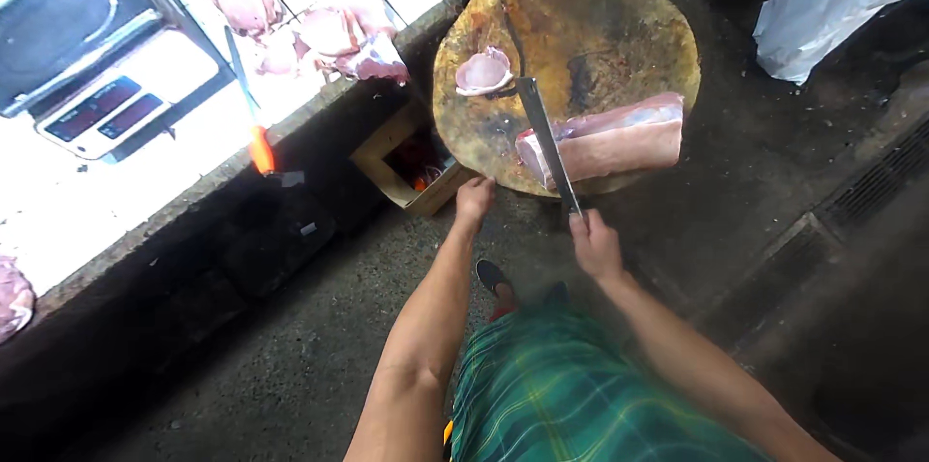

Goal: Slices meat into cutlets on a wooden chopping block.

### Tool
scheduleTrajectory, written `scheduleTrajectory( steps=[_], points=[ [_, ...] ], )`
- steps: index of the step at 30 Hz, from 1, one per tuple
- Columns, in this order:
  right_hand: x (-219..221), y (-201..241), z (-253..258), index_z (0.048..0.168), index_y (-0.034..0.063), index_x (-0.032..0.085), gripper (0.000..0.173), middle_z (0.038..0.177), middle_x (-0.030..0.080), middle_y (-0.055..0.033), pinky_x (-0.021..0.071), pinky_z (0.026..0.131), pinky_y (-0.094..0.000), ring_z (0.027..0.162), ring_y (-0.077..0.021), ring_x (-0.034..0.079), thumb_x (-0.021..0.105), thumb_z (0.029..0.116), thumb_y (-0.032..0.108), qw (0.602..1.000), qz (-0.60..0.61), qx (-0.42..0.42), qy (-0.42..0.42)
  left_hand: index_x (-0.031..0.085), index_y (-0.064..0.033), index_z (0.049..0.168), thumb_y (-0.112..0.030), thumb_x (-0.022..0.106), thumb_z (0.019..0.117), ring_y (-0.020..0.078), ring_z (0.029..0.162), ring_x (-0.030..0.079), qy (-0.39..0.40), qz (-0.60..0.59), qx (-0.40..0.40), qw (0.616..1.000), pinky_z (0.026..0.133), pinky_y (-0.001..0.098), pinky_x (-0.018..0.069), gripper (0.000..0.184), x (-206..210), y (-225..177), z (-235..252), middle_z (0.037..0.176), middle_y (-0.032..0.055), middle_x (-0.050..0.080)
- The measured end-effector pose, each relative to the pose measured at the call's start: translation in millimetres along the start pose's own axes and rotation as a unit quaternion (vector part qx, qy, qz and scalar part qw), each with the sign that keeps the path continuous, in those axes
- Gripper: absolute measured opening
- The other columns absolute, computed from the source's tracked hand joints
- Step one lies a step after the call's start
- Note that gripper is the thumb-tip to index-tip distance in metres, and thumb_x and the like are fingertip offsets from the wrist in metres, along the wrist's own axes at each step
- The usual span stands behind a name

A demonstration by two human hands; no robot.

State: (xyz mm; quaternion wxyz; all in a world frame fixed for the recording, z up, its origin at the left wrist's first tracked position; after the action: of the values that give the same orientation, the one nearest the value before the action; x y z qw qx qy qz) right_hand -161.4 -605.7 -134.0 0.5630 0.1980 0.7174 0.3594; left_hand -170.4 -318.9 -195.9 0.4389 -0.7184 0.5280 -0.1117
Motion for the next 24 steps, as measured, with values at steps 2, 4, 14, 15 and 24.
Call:
scheduleTrajectory(
  steps=[2,4,14,15,24],
  points=[
    [-2.0,0.8,0.0,0.112,0.0054,0.064,0.054,0.067,0.060,-0.0078,0.0539,0.057,-0.0478,0.058,-0.0242,0.061,0.039,0.1074,0.053,1.000,0.000,-0.009,-0.010,0.063,-0.0057,0.133,-0.031,0.063,0.1006,0.0289,0.110,0.070,-0.050,0.054,0.043,0.996,0.097,0.0524,0.0557,0.041,-6.8,-7.4,-13.5,0.122,0.0158,0.071],
    [-4.7,2.0,0.5,0.111,0.0053,0.064,0.055,0.066,0.060,-0.0068,0.0537,0.056,-0.0464,0.057,-0.0229,0.061,0.039,0.1071,0.054,0.999,0.002,-0.027,-0.025,0.065,-0.0055,0.128,-0.026,0.063,0.1008,0.0268,0.107,0.070,-0.082,0.065,0.100,0.989,0.095,0.0519,0.0546,0.034,-7.1,-21.9,-34.9,0.116,0.0137,0.072],
    [5.1,-5.1,5.0,0.111,0.0041,0.063,0.056,0.065,0.059,-0.0069,0.0541,0.056,-0.0451,0.057,-0.0230,0.061,0.037,0.1078,0.053,0.999,-0.029,-0.032,-0.030,0.068,-0.0044,0.117,-0.021,0.067,0.1003,0.0147,0.093,0.071,0.014,0.019,0.222,0.975,0.087,0.0373,0.0595,0.023,34.6,-50.3,-61.4,0.105,0.0077,0.073],
    [6.7,-6.4,4.7,0.111,0.0033,0.063,0.055,0.065,0.060,-0.0073,0.0545,0.056,-0.0453,0.057,-0.0234,0.062,0.038,0.1079,0.052,0.998,-0.034,-0.033,-0.030,0.068,-0.0039,0.116,-0.021,0.068,0.0999,0.0143,0.093,0.072,0.024,0.020,0.243,0.970,0.088,0.0368,0.0600,0.023,39.8,-54.2,-63.2,0.105,0.0075,0.074],
    [26.0,-26.6,6.6,0.118,-0.0032,0.061,0.057,0.070,0.066,-0.0124,0.0586,0.062,-0.0489,0.063,-0.0288,0.069,0.039,0.1075,0.048,0.996,-0.071,-0.026,-0.044,0.069,-0.0050,0.106,-0.021,0.063,0.1035,0.0136,0.089,0.070,0.021,0.081,0.326,0.942,0.085,0.0369,0.0598,0.017,67.8,-63.5,-54.2,0.099,0.0065,0.071]
  ],
)
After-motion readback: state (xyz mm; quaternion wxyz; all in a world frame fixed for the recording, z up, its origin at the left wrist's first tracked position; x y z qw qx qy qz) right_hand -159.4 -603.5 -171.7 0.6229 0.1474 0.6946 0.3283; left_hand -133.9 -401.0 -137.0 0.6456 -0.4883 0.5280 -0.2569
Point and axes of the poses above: each hand's wrist, its own z-axis towards the middle knuckle, its own x-axis out of the palm, y = z × x, the point moved 7 cm from there along z, towards the middle knuckle
